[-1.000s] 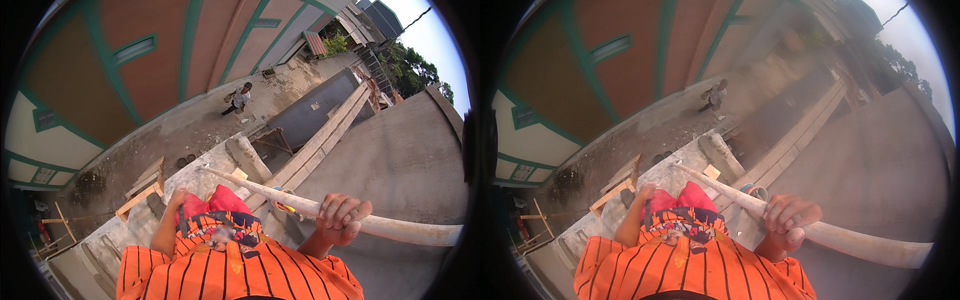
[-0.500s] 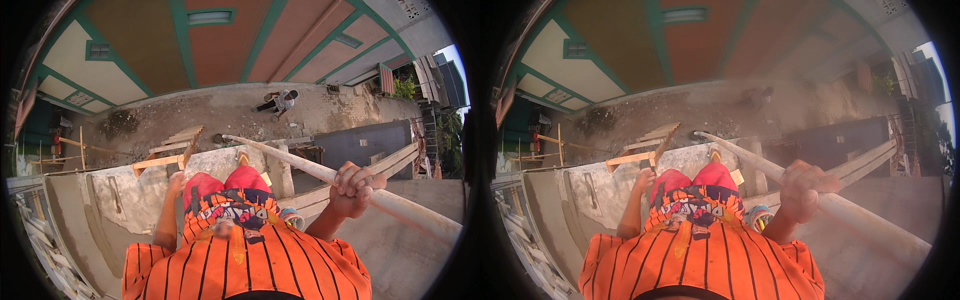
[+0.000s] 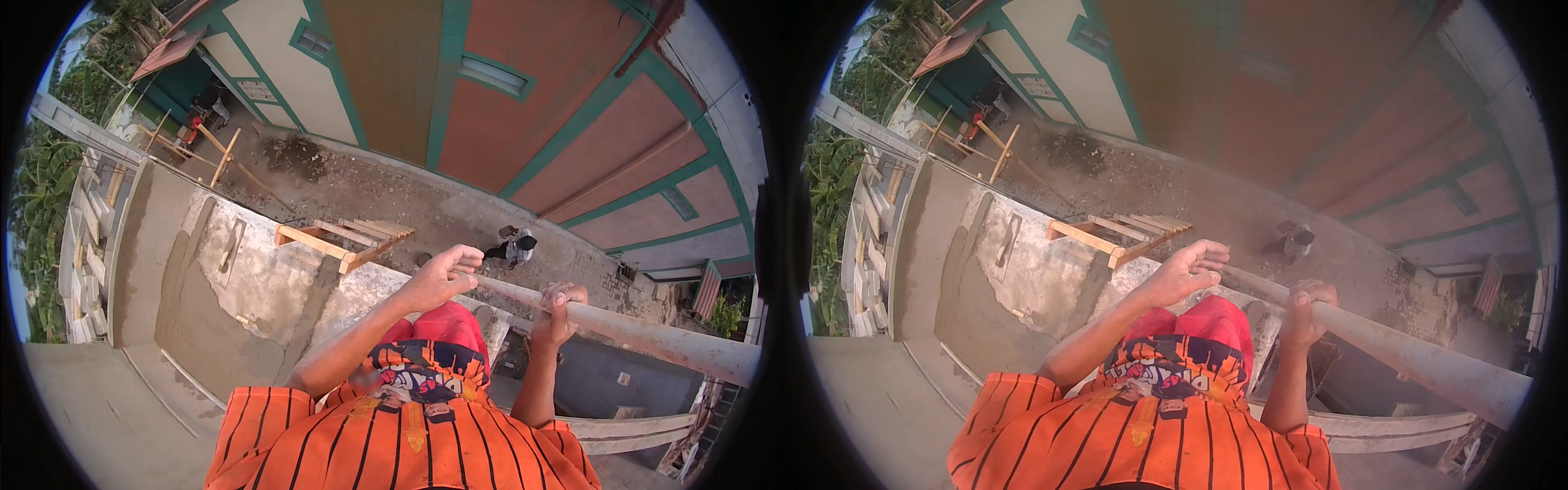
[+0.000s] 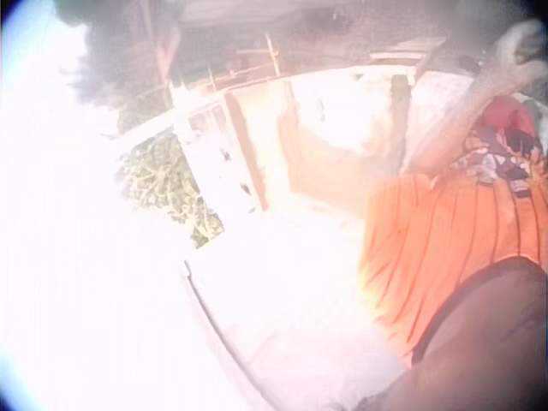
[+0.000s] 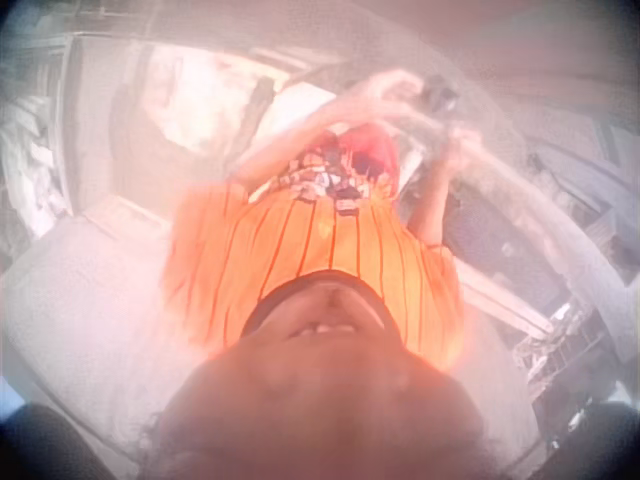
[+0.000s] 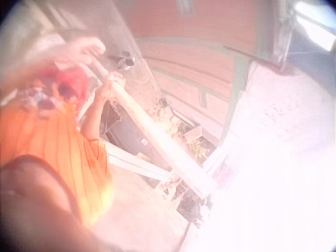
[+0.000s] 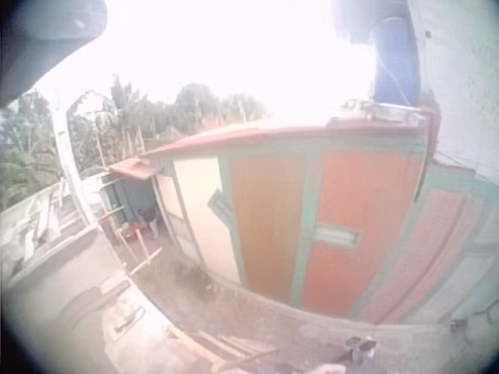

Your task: The person pours wet cement from a bucket onto a concrete surface and smooths it using a trowel. They finish by using a long pipe to reach across the wet surface.

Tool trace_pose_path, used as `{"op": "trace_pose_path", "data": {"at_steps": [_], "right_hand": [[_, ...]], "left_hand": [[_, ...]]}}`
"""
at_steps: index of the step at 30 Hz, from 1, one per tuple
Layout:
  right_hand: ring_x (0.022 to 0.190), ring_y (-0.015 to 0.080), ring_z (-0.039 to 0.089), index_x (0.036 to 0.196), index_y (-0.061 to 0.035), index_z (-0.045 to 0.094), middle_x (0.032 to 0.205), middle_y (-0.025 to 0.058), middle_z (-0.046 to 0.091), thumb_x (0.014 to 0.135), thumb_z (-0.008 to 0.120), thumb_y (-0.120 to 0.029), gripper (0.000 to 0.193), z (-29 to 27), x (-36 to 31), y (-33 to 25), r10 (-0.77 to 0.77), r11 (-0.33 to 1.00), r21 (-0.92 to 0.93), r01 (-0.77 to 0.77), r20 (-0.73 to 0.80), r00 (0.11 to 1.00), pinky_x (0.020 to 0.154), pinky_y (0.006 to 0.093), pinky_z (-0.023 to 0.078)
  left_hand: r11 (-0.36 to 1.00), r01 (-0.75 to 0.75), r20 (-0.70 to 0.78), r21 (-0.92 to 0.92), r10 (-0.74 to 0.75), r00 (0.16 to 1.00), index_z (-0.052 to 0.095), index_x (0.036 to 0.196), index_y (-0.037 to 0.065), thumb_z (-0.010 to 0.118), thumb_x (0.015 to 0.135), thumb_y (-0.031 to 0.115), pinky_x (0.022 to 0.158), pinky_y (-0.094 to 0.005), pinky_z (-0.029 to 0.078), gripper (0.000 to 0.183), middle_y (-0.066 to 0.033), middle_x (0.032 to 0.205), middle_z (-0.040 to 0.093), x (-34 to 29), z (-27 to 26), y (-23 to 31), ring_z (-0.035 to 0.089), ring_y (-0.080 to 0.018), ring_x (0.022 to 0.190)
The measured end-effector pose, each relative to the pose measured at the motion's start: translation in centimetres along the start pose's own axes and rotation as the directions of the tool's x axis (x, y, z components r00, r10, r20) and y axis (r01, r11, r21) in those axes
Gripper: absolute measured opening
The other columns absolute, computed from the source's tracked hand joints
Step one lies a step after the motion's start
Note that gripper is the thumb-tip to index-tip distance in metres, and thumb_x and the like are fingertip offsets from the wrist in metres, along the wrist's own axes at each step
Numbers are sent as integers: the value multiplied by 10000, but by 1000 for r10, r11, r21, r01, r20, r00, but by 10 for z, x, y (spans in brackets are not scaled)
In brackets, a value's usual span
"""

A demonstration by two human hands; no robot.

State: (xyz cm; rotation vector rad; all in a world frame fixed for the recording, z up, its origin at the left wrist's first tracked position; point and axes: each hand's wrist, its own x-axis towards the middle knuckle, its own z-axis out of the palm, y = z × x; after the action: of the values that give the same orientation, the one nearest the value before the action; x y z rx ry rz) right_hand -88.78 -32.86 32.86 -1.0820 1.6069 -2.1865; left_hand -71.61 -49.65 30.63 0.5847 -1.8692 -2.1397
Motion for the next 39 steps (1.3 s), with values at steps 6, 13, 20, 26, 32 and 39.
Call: {"op": "trace_pose_path", "data": {"at_steps": [6, 13, 20, 26, 32, 39], "right_hand": [[694, 126, 463, 923, -79, 506, 787, 37, 526, 941, 585, -290, 226, 16, -80, 63, 232, 971, -113, -210, 250, 940, 616, 283, 377], [693, 127, 464, 952, -82, 513, 797, 36, 525, 946, 573, -318, 244, 16, -128, 104, 634, 769, -336, -544, 292, 716, 615, 281, 375], [692, 129, 465, 981, -85, 519, 807, 35, 523, 952, 561, -346, 265, 5, -146, 99, 842, 538, -433, -723, 239, 484, 613, 279, 374], [691, 130, 466, 1006, -88, 525, 815, 35, 522, 957, 551, -369, 287, -3, -148, 73, 910, 411, -442, -797, 152, 385, 612, 277, 373], [690, 131, 467, 1031, -91, 530, 823, 34, 521, 962, 541, -393, 310, -15, -148, 51, 943, 323, -451, -832, 72, 326, 611, 275, 371], [690, 137, 475, 1130, -104, 522, 849, 33, 520, 966, 511, -459, 391, -23, -156, 23, 956, 265, -381, -886, -18, 293, 605, 275, 370]], "left_hand": [[841, -537, 201, 70, 515, 833, 416, 1367, 30, 668, 797, 181, 1020, -426, 402, 642, -187, 1304, 514, -24, 75, 105, 501, -349, 1214], [825, -560, 63, -75, 564, 823, 504, 931, 27, 602, 765, 60, 650, -446, 406, 195, -144, 769, 602, -59, 87, 76, 597, -343, 737], [870, -493, 62, -27, 493, 868, 518, 849, -2, 578, 716, -50, 648, -437, 424, 153, -158, 748, 592, -98, 93, 32, 612, -357, 745], [884, -467, -16, 1, 467, 884, 554, 795, 18, 574, 632, -85, 655, -440, 435, 194, -147, 731, 619, -103, 108, -15, 624, -363, 754], [925, -362, -109, 111, 374, 921, 568, 783, 27, 603, 615, -65, 687, -457, 450, 194, -157, 743, 640, -84, 118, -73, 641, -377, 797], [961, -222, -142, 163, 245, 959, 613, 792, 30, 630, 637, -15, 715, -470, 472, 162, -169, 777, 664, -77, 107, -125, 655, -382, 828]]}}
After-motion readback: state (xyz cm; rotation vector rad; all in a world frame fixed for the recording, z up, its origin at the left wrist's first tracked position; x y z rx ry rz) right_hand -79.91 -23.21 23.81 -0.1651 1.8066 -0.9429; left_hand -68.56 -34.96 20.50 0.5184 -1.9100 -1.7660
